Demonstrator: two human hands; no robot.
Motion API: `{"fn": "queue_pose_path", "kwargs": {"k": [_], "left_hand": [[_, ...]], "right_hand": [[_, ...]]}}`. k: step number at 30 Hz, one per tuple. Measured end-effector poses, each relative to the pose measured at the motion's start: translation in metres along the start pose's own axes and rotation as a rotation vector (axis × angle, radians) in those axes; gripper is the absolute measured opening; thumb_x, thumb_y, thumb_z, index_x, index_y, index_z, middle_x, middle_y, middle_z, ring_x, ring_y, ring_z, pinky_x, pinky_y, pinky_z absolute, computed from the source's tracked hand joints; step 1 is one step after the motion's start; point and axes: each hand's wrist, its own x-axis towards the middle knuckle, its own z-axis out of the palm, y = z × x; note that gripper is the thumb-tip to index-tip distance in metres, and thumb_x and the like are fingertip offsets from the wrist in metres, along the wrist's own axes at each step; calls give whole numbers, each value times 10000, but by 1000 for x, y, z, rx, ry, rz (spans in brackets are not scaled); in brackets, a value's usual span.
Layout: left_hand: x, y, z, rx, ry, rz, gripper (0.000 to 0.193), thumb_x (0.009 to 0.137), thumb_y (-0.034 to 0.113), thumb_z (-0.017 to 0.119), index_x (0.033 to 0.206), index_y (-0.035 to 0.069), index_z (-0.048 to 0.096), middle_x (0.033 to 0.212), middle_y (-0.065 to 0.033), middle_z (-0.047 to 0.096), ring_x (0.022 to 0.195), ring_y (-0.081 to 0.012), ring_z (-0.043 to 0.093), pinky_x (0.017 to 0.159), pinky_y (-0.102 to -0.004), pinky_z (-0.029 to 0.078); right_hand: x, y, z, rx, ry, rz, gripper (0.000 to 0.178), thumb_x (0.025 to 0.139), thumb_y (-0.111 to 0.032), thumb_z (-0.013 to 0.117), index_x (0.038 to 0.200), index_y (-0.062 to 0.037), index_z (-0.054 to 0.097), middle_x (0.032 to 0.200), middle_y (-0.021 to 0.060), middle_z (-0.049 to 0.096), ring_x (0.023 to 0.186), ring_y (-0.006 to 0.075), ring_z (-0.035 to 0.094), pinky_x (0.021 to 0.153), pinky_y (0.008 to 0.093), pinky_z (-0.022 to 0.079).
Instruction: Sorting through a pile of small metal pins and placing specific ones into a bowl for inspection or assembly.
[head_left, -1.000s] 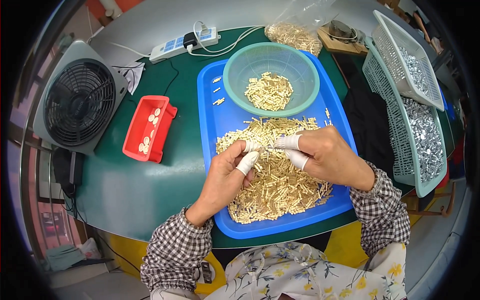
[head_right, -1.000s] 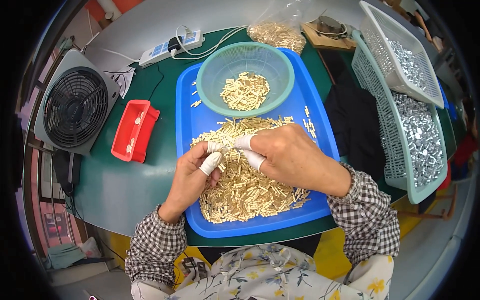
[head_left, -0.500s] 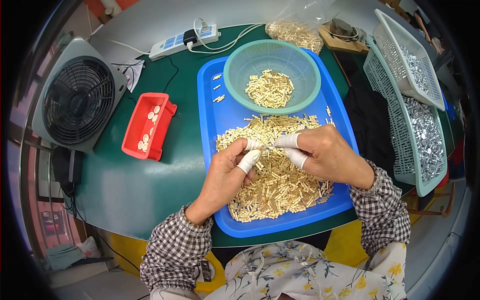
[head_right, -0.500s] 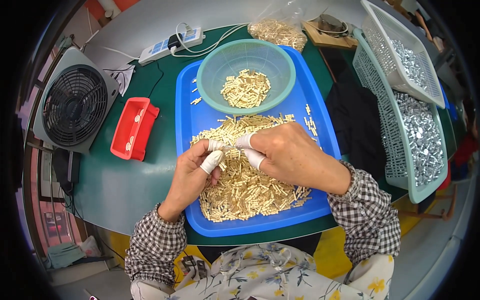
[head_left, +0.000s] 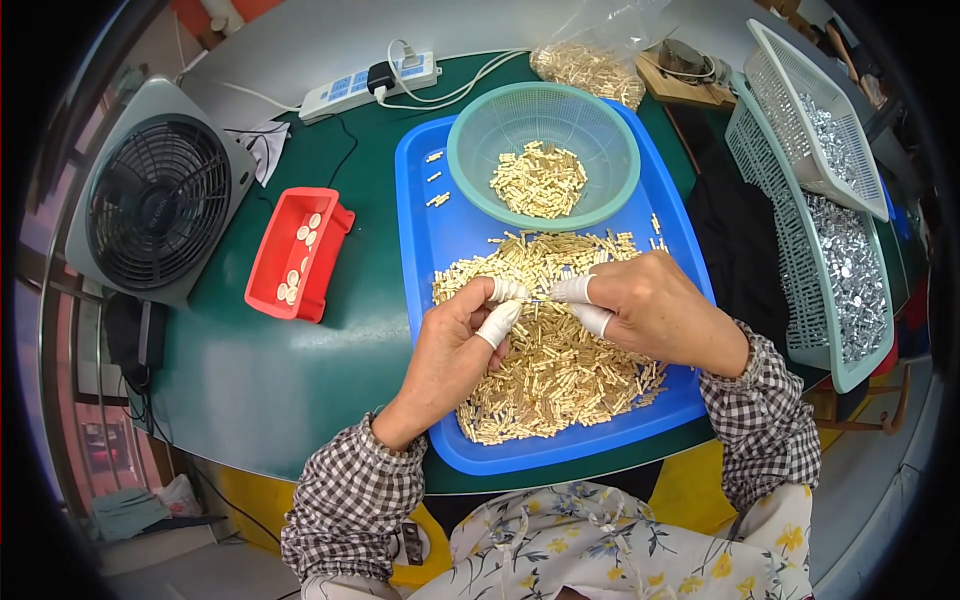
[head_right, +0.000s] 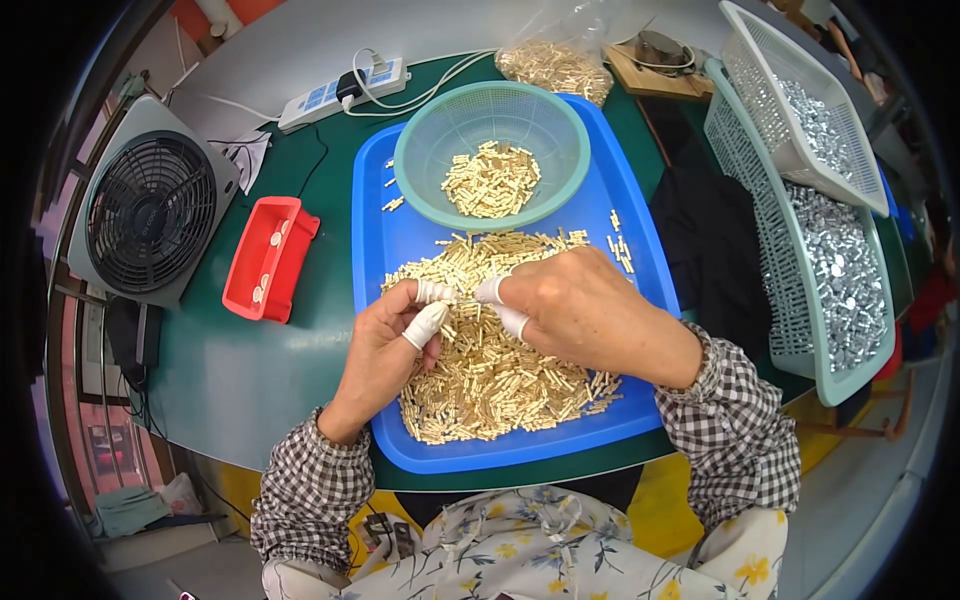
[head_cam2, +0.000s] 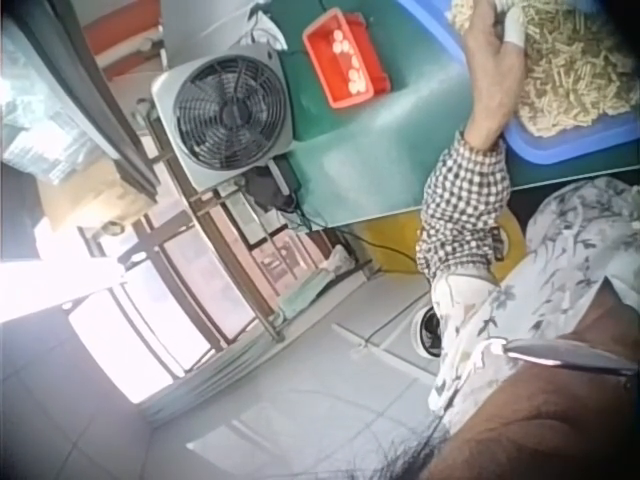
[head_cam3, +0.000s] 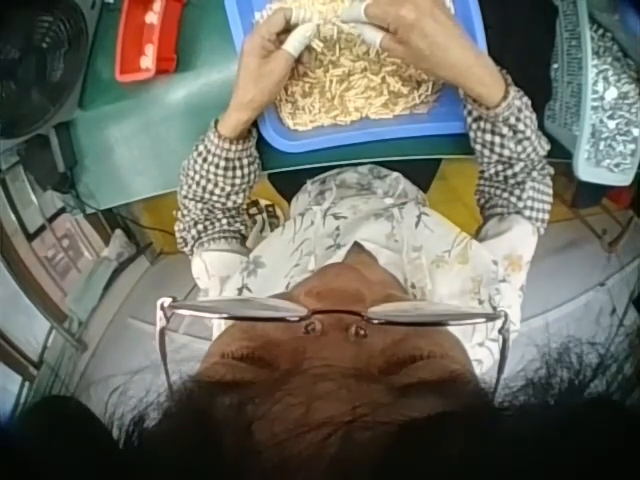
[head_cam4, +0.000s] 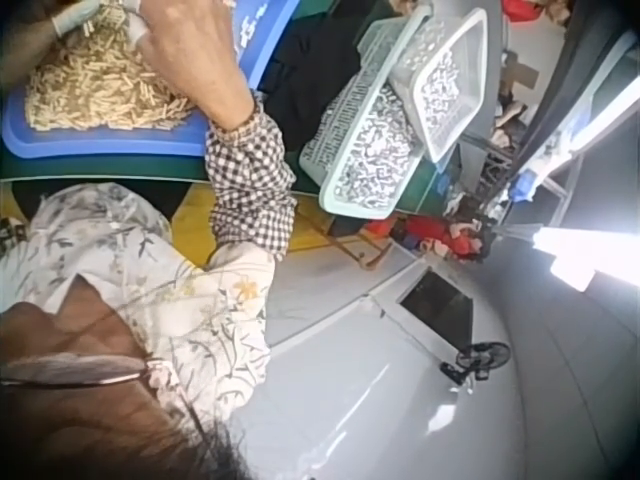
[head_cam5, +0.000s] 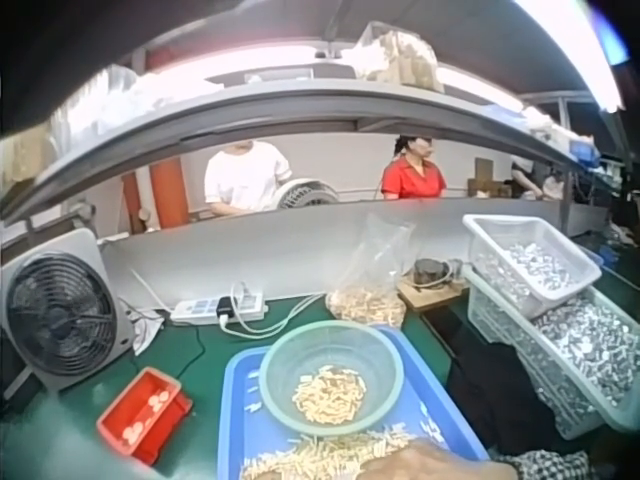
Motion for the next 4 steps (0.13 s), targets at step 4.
{"fn": "queue_pose_path", "kwargs": {"k": [4], "left_hand": [[1, 0, 1, -29, 9, -18, 148, 913, 131, 528, 1028, 40, 548, 672, 17, 525, 552, -35, 483, 479, -175, 398]], "right_hand": [[-1, 0, 2, 32, 7, 1, 235, 727, -31, 650, 961, -48, 655, 686, 144, 615, 579, 276, 608, 532, 343, 476]]}}
